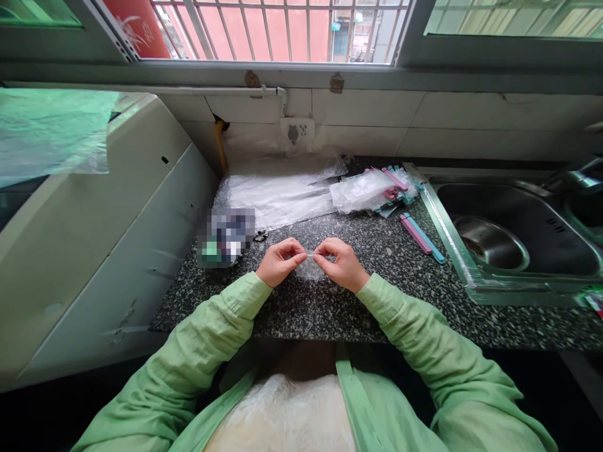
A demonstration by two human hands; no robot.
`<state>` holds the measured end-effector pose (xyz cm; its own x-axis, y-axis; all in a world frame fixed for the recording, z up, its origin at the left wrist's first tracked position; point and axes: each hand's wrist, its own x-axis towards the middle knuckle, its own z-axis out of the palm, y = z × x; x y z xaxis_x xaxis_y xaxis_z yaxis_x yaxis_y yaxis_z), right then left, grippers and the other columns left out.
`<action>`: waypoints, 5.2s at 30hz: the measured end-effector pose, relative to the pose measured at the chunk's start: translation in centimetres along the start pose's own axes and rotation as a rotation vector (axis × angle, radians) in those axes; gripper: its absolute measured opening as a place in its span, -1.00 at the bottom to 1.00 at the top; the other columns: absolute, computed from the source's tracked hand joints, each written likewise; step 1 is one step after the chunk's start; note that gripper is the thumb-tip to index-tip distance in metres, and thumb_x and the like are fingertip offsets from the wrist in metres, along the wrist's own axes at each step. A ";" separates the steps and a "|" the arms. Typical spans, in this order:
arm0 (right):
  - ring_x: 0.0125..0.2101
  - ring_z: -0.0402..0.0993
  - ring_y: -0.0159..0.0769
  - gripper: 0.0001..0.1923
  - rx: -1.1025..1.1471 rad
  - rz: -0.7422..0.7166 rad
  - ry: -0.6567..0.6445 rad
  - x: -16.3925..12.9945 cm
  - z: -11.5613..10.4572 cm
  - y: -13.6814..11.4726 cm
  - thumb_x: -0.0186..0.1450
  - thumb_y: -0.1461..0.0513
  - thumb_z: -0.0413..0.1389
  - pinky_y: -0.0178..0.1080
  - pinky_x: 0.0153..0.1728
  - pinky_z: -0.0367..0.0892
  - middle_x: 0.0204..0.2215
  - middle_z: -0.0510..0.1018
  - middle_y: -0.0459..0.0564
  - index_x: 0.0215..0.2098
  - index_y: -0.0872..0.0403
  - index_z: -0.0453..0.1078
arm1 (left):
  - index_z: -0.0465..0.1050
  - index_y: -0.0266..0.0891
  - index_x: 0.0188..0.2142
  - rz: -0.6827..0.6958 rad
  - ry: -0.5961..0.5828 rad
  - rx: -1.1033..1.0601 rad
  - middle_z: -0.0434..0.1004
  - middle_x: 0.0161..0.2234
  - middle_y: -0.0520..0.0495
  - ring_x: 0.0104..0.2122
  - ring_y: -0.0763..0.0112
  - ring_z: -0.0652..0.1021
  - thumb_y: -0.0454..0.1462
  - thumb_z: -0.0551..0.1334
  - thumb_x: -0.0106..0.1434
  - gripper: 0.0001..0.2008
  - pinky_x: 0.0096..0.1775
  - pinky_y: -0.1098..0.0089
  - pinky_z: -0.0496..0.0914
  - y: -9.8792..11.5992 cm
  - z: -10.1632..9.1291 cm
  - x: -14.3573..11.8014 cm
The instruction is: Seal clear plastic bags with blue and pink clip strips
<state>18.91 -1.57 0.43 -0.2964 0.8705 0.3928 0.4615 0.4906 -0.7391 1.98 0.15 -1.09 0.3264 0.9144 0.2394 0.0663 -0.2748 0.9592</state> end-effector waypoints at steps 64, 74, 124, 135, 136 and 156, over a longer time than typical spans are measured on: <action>-0.49 0.25 -0.39 -0.85 -0.030 0.004 0.002 -0.2 0.6 0.1 0.16 0.28 0.05 -0.29 -0.44 0.19 -0.58 0.36 -0.09 -0.57 0.07 0.27 | 0.38 -0.32 -0.59 -0.106 0.064 -0.169 0.32 -0.59 0.05 -0.51 0.53 0.36 -0.15 0.32 -0.07 -0.74 -0.39 0.45 0.28 0.2 0.1 0.1; -0.47 0.29 -0.38 -0.88 -0.036 0.004 -0.025 -0.3 0.6 0.2 0.15 0.28 0.06 -0.27 -0.41 0.21 -0.56 0.41 -0.09 -0.55 0.06 0.31 | 0.38 -0.30 -0.58 -0.198 0.174 -0.286 0.38 -0.59 0.06 -0.53 0.54 0.36 -0.11 0.34 -0.15 -0.71 -0.41 0.46 0.27 -0.3 -0.2 0.3; -0.49 0.25 -0.40 -0.85 0.035 0.059 0.201 0.0 -0.3 0.2 0.16 0.23 0.05 -0.30 -0.45 0.21 -0.56 0.34 -0.10 -0.55 0.07 0.27 | 0.43 -0.32 -0.51 -0.257 0.027 -0.302 0.42 -0.54 0.02 -0.51 0.51 0.37 -0.07 0.35 -0.17 -0.65 -0.39 0.44 0.25 0.4 -0.2 0.1; -0.48 0.32 -0.38 -0.88 -0.017 0.086 0.191 0.2 -0.3 1.3 0.16 0.18 0.06 -0.30 -0.45 0.24 -0.53 0.41 -0.08 -0.48 0.07 0.33 | 0.41 -0.31 -0.59 -0.264 0.055 -0.220 0.37 -0.62 0.05 -0.56 0.55 0.31 -0.08 0.34 -0.17 -0.68 -0.46 0.47 0.20 -0.2 -0.5 0.3; -0.46 0.33 -0.36 -0.88 -0.066 0.069 0.192 0.2 -1.0 1.8 0.15 0.17 0.07 -0.28 -0.43 0.25 -0.51 0.43 -0.07 -0.46 0.06 0.35 | 0.40 -0.31 -0.59 -0.269 0.069 -0.222 0.36 -0.63 0.06 -0.58 0.57 0.29 -0.07 0.33 -0.17 -0.67 -0.48 0.48 0.18 -0.2 -0.6 0.3; -0.38 0.25 -0.16 -0.70 -1.257 0.401 0.288 -5.1 -12.6 9.8 0.16 0.13 0.00 -0.21 -0.45 -0.08 -0.43 0.50 0.15 -0.36 0.16 0.46 | 0.31 -0.27 -0.59 -0.237 0.136 -0.292 0.19 -0.74 0.15 -0.72 0.64 0.20 0.03 0.30 -0.18 -0.59 -0.63 0.50 0.11 -0.4 -1.5 0.4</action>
<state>35.42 -0.71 -1.87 0.1511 0.8618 0.4841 0.9672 -0.2300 0.1074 0.65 1.12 -1.15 0.2050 0.9787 0.0048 -0.1523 0.0271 0.9880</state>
